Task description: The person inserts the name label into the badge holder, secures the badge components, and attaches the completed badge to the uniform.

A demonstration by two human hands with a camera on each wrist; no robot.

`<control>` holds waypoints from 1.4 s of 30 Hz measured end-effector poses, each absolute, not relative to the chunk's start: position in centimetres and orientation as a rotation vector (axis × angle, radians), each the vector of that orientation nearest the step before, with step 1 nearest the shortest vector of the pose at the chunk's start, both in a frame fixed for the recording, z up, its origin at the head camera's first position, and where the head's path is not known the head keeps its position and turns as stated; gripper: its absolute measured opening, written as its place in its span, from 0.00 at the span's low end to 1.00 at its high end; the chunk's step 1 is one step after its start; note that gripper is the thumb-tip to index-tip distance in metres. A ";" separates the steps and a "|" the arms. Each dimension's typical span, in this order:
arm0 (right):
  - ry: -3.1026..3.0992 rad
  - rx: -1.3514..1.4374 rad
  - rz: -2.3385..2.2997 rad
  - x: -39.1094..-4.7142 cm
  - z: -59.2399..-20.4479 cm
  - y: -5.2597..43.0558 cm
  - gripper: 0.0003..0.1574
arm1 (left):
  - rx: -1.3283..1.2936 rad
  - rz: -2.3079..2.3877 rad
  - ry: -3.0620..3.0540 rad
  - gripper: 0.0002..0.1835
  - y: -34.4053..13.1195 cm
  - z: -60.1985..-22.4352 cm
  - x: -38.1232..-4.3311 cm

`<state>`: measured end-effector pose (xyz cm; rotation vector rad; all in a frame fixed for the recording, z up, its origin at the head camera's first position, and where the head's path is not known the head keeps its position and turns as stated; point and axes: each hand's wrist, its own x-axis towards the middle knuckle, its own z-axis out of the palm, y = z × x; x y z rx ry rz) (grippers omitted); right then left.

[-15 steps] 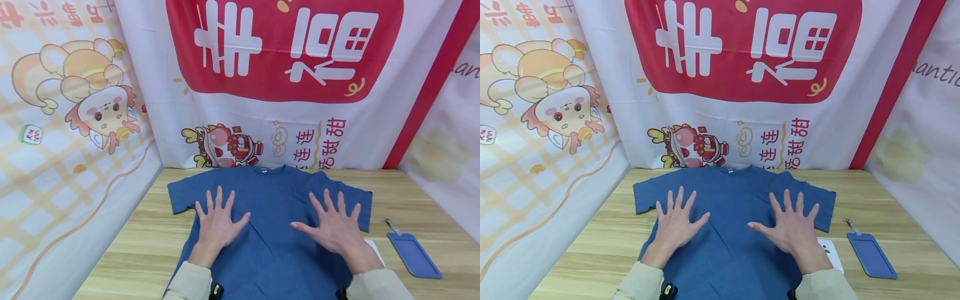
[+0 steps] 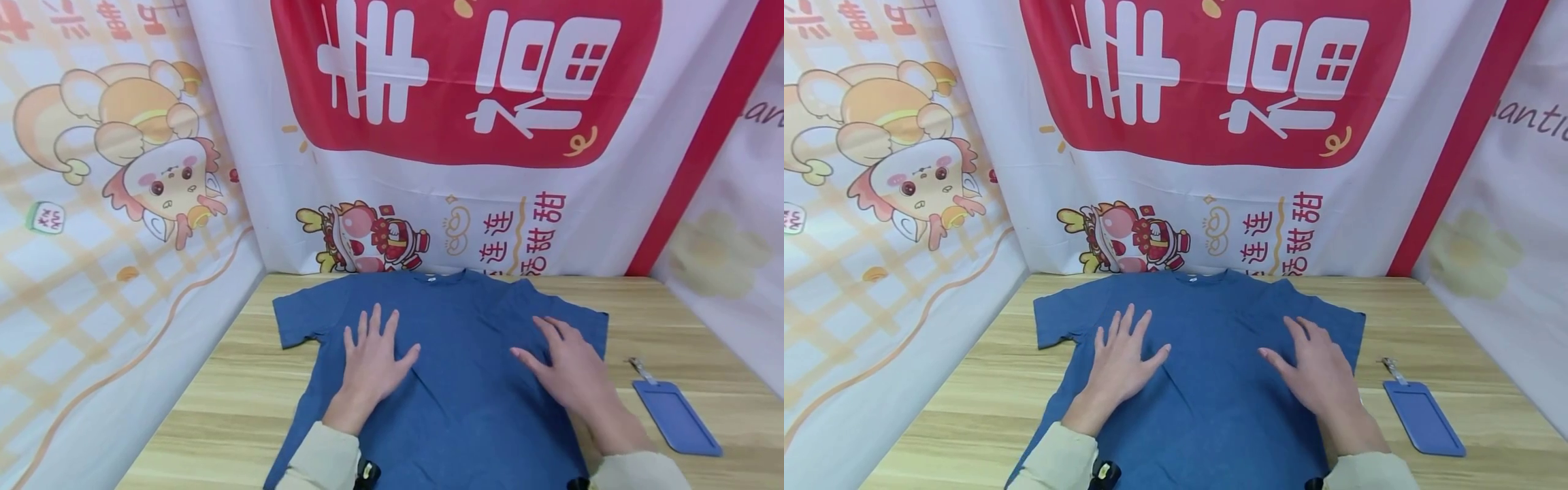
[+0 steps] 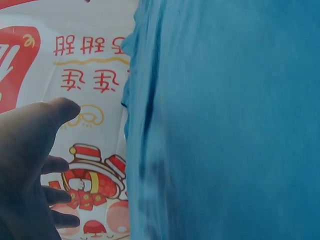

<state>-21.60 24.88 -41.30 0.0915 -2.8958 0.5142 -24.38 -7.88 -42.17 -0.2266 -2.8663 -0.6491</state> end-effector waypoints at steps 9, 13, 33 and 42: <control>-2.586 -0.259 0.764 -20.7 -43.3 29.2 0.42 | -0.305 -0.772 -2.854 0.37 -6.0 -41.1 -24.2; -2.381 -0.437 0.873 -20.4 -44.2 30.8 0.34 | -0.354 -0.820 -2.857 0.37 -5.0 -40.6 -24.1; -2.047 -0.939 1.148 -19.2 -45.8 36.2 0.26 | -0.431 -0.948 -2.916 0.33 0.1 -40.9 -23.0; -2.112 -1.222 1.094 -17.9 -46.3 37.3 0.39 | -0.474 -0.966 -2.920 0.30 2.8 -41.3 -22.0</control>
